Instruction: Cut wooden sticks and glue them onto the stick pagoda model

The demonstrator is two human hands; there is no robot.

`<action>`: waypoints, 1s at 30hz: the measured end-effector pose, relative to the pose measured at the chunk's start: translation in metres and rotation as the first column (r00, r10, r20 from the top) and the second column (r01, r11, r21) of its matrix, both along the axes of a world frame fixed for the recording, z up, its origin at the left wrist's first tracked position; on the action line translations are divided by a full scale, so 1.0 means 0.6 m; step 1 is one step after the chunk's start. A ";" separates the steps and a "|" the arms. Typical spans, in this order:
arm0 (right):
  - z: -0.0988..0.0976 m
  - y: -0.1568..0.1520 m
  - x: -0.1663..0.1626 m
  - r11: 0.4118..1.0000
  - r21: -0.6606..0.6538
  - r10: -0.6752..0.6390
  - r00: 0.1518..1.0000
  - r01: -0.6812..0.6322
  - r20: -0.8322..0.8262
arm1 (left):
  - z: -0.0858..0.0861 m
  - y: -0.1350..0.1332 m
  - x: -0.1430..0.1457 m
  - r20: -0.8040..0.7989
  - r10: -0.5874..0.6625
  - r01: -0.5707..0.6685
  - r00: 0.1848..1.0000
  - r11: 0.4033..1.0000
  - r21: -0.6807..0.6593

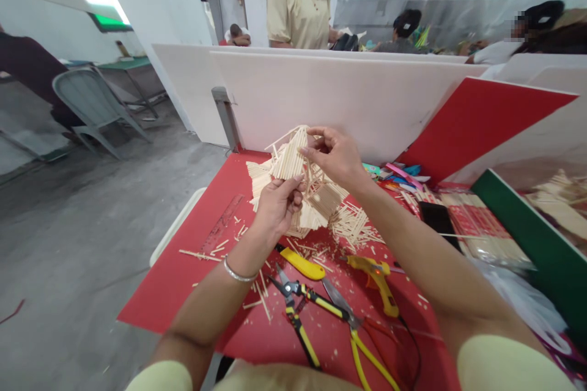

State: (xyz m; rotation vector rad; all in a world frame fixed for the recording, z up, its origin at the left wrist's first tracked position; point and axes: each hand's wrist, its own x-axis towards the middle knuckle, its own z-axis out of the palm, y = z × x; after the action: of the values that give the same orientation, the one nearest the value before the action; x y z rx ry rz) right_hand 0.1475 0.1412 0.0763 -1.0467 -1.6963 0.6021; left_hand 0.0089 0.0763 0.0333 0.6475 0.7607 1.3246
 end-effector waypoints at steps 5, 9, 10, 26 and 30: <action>-0.001 -0.003 -0.001 1.000 0.023 0.003 1.000 -0.003 -0.001 | -0.004 0.002 0.001 -0.004 0.012 -0.012 1.000 1.000 0.009; -0.003 -0.009 0.005 0.999 0.048 -0.018 1.000 0.018 0.012 | -0.005 0.001 0.002 -0.004 0.036 -0.036 0.999 0.999 0.009; -0.005 -0.013 0.010 0.998 0.053 -0.034 0.999 0.033 0.025 | -0.005 0.001 0.003 -0.002 0.039 -0.039 0.999 0.999 0.007; -0.131 -0.312 0.231 0.786 -0.133 -0.540 0.776 0.603 0.327 | 0.000 -0.005 0.004 0.019 0.038 -0.039 0.999 0.999 0.032; -0.152 -0.378 0.250 0.653 -0.206 -0.650 0.679 0.728 0.341 | -0.001 -0.004 0.005 0.029 0.038 -0.039 0.999 0.999 0.021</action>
State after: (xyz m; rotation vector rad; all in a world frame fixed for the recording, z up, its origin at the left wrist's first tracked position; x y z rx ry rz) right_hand 0.2975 -0.0855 -0.0150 -1.9593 -1.2347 0.2431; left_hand 0.0118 0.0737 0.0327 0.6326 0.7403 1.3760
